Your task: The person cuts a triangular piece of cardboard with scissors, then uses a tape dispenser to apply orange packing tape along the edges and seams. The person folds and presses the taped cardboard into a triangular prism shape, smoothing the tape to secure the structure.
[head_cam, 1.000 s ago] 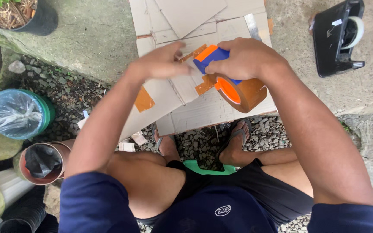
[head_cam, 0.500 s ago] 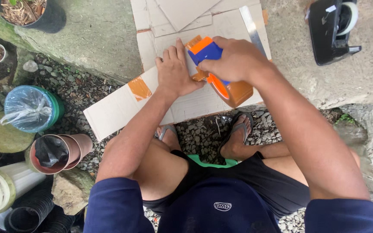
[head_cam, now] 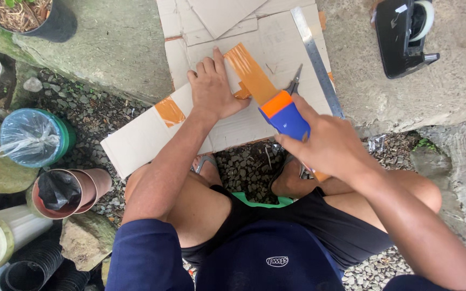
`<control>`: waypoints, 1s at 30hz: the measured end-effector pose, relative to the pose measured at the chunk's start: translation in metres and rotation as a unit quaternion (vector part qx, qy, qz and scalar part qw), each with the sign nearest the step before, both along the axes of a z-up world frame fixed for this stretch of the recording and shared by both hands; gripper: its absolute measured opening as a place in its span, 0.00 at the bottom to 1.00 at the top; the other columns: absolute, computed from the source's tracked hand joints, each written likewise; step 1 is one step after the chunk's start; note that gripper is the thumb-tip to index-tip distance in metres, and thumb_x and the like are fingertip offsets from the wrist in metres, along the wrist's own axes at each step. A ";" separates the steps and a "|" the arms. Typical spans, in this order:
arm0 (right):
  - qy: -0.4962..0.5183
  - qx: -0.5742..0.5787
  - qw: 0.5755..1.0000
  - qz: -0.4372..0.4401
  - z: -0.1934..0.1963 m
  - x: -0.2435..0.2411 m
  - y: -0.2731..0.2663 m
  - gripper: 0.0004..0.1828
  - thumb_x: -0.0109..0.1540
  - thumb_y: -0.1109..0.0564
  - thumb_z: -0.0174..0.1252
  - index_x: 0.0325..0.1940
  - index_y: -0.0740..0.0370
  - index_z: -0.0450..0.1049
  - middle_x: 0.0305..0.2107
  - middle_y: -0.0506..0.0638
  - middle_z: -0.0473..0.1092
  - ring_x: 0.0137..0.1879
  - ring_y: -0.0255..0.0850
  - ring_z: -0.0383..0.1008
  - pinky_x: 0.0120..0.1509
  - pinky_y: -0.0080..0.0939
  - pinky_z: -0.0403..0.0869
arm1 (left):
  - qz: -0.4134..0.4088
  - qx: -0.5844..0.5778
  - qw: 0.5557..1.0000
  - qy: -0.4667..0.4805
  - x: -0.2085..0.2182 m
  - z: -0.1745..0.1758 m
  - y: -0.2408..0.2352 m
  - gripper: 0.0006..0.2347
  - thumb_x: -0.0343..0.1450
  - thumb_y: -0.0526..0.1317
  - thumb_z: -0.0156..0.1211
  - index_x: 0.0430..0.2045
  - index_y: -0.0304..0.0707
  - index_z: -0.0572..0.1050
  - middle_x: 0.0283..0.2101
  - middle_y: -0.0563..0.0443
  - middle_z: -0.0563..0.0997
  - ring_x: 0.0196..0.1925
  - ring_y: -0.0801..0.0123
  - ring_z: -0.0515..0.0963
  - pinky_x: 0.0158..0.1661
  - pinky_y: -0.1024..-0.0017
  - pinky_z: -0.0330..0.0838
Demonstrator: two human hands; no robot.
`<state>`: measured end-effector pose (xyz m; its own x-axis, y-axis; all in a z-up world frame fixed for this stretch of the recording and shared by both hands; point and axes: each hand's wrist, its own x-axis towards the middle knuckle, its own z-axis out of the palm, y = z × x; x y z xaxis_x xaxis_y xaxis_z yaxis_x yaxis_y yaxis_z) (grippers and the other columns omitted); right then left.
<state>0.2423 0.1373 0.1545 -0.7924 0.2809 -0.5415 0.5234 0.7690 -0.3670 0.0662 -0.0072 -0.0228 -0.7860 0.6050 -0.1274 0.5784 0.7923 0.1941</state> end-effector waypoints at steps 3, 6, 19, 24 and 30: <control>-0.015 0.003 1.000 -0.001 -0.010 0.010 0.000 0.49 0.58 0.35 0.58 0.78 0.54 0.51 0.26 0.63 0.78 0.38 0.58 0.83 0.46 0.52 0.79 | -0.010 -0.013 1.000 0.000 0.000 0.000 0.002 0.58 0.53 0.68 0.69 0.67 0.19 0.49 0.50 0.36 0.67 0.52 0.50 0.67 0.53 0.48 0.56; -0.016 -0.001 1.000 -0.003 -0.023 0.013 0.001 0.50 0.57 0.36 0.58 0.78 0.56 0.51 0.28 0.64 0.78 0.39 0.58 0.82 0.47 0.53 0.79 | -0.017 -0.027 0.999 -0.006 -0.001 0.000 0.001 0.58 0.54 0.70 0.68 0.68 0.18 0.49 0.49 0.36 0.67 0.51 0.51 0.67 0.53 0.50 0.56; -0.046 -0.016 0.999 0.006 -0.064 -0.006 0.010 0.48 0.57 0.33 0.58 0.78 0.49 0.52 0.41 0.67 0.77 0.50 0.63 0.78 0.55 0.55 0.76 | -0.011 0.022 1.000 -0.017 -0.004 -0.007 -0.002 0.61 0.49 0.68 0.74 0.67 0.16 0.50 0.49 0.35 0.67 0.51 0.49 0.67 0.51 0.53 0.56; -0.079 -0.031 0.996 -0.009 -0.083 -0.021 0.016 0.48 0.56 0.32 0.59 0.77 0.45 0.56 0.47 0.64 0.77 0.55 0.61 0.77 0.60 0.52 0.74 | -0.012 0.045 0.999 -0.015 -0.003 -0.003 -0.001 0.61 0.47 0.65 0.76 0.66 0.16 0.51 0.50 0.35 0.67 0.52 0.49 0.67 0.52 0.53 0.56; -0.072 -0.106 0.990 -0.053 -0.090 -0.044 0.026 0.43 0.51 0.34 0.63 0.71 0.38 0.67 0.51 0.56 0.77 0.56 0.52 0.79 0.60 0.46 0.74 | -0.007 0.066 0.997 -0.028 -0.004 -0.001 0.001 0.60 0.48 0.62 0.77 0.67 0.17 0.50 0.50 0.35 0.68 0.53 0.49 0.67 0.55 0.52 0.55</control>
